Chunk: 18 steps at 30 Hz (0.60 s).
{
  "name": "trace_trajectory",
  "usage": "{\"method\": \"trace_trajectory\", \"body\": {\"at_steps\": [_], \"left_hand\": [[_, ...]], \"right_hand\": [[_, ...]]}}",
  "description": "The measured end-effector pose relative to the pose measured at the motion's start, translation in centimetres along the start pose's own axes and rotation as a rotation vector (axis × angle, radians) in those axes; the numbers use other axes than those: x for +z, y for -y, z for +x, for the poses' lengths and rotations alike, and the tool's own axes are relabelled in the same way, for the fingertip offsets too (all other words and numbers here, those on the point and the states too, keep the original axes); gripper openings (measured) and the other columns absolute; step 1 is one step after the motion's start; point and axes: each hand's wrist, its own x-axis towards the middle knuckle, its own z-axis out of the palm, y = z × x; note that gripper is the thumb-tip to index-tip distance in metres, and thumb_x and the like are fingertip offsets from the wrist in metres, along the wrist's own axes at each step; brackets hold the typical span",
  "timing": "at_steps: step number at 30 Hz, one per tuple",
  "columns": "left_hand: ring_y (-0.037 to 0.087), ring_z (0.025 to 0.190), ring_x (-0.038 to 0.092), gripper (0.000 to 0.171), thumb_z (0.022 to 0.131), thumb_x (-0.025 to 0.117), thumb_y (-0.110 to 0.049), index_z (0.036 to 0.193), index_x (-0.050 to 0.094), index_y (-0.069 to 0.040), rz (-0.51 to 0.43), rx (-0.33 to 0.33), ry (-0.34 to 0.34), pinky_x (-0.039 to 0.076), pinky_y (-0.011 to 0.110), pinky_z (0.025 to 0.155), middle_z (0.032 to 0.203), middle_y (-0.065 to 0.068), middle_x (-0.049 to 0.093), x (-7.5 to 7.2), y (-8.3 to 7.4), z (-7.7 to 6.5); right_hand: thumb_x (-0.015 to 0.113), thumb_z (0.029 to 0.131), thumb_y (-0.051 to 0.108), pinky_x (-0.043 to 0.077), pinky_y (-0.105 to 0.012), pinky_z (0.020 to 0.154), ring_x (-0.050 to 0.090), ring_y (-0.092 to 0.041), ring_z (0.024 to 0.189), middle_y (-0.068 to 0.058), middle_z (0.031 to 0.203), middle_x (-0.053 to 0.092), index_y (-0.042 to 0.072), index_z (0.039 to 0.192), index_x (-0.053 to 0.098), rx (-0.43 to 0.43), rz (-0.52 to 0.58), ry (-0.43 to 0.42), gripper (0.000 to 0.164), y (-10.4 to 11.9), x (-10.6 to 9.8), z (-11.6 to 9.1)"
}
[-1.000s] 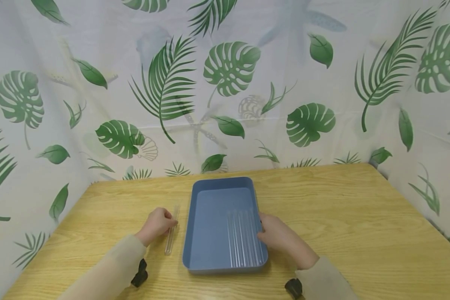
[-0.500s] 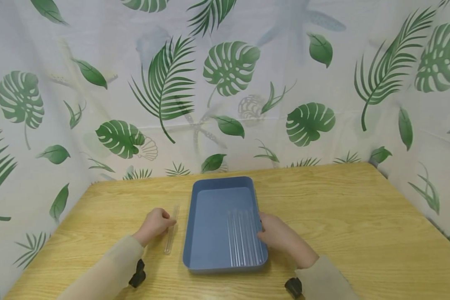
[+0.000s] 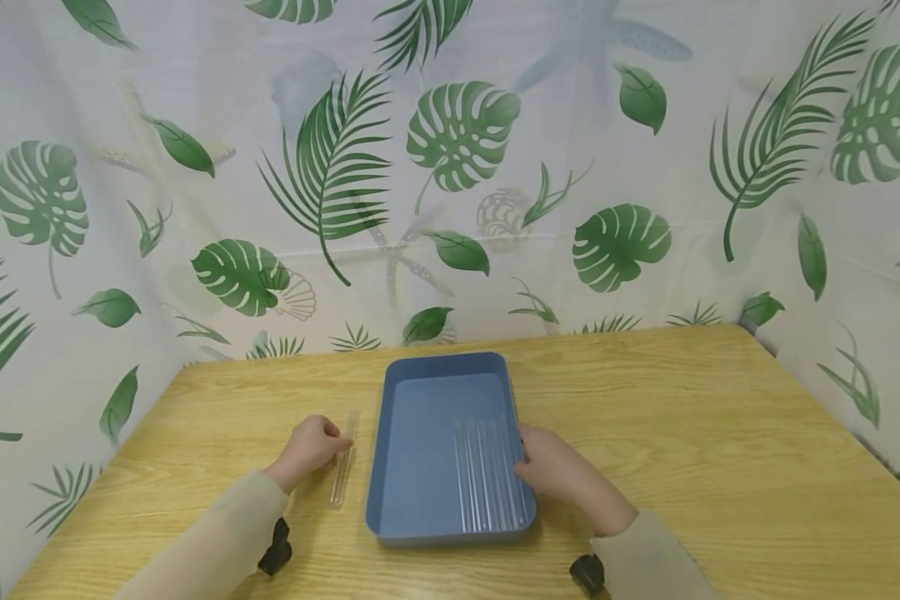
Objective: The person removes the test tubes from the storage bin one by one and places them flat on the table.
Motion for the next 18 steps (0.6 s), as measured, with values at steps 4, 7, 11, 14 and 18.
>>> {"method": "trace_trajectory", "body": {"at_steps": [4, 7, 11, 14, 18], "left_hand": [[0.010, 0.044, 0.041, 0.021, 0.079, 0.061, -0.006, 0.068, 0.043, -0.002, 0.006, 0.010, -0.004, 0.036, 0.022, 0.045, 0.057, 0.004, 0.043, 0.00, 0.11, 0.02], [0.011, 0.044, 0.041, 0.019, 0.079, 0.061, -0.006, 0.071, 0.044, -0.001, 0.002, 0.004, -0.001, 0.036, 0.022, 0.046, 0.058, 0.005, 0.043, 0.03, 0.18, 0.03], [0.010, 0.042, 0.038, 0.026, 0.080, 0.060, -0.006, 0.065, 0.039, -0.006, -0.007, -0.008, 0.002, 0.034, 0.022, 0.044, 0.054, 0.002, 0.037, 0.06, 0.23, 0.03], [0.010, 0.041, 0.034, 0.033, 0.080, 0.060, -0.005, 0.061, 0.033, -0.010, -0.015, -0.012, 0.003, 0.031, 0.022, 0.043, 0.050, -0.001, 0.031, 0.05, 0.22, 0.04], [0.010, 0.042, 0.036, 0.029, 0.080, 0.060, -0.006, 0.063, 0.037, -0.007, -0.017, -0.015, 0.003, 0.032, 0.022, 0.044, 0.052, 0.001, 0.034, 0.07, 0.16, 0.02]], "right_hand": [[0.050, 0.078, -0.008, 0.048, -0.041, 0.073, 0.052, -0.039, 0.096, -0.028, 0.108, 0.052, -0.021, 0.122, 0.034, 0.005, -0.007, -0.002, 0.049, 0.06, 0.01, -0.01], [0.050, 0.078, -0.008, 0.048, -0.040, 0.073, 0.052, -0.038, 0.096, -0.028, 0.107, 0.053, -0.021, 0.122, 0.034, 0.004, -0.005, -0.004, 0.049, 0.07, 0.03, -0.03], [0.049, 0.078, -0.009, 0.048, -0.039, 0.072, 0.053, -0.038, 0.095, -0.028, 0.107, 0.053, -0.021, 0.122, 0.034, 0.000, 0.004, -0.005, 0.048, 0.06, 0.04, -0.02], [0.049, 0.077, -0.009, 0.048, -0.039, 0.071, 0.053, -0.038, 0.095, -0.028, 0.106, 0.053, -0.021, 0.122, 0.034, -0.003, 0.007, -0.004, 0.049, 0.06, 0.02, 0.01], [0.049, 0.077, -0.009, 0.048, -0.038, 0.070, 0.053, -0.038, 0.095, -0.028, 0.106, 0.053, -0.021, 0.122, 0.033, 0.001, 0.005, 0.001, 0.049, 0.16, -0.01, -0.05]]}}
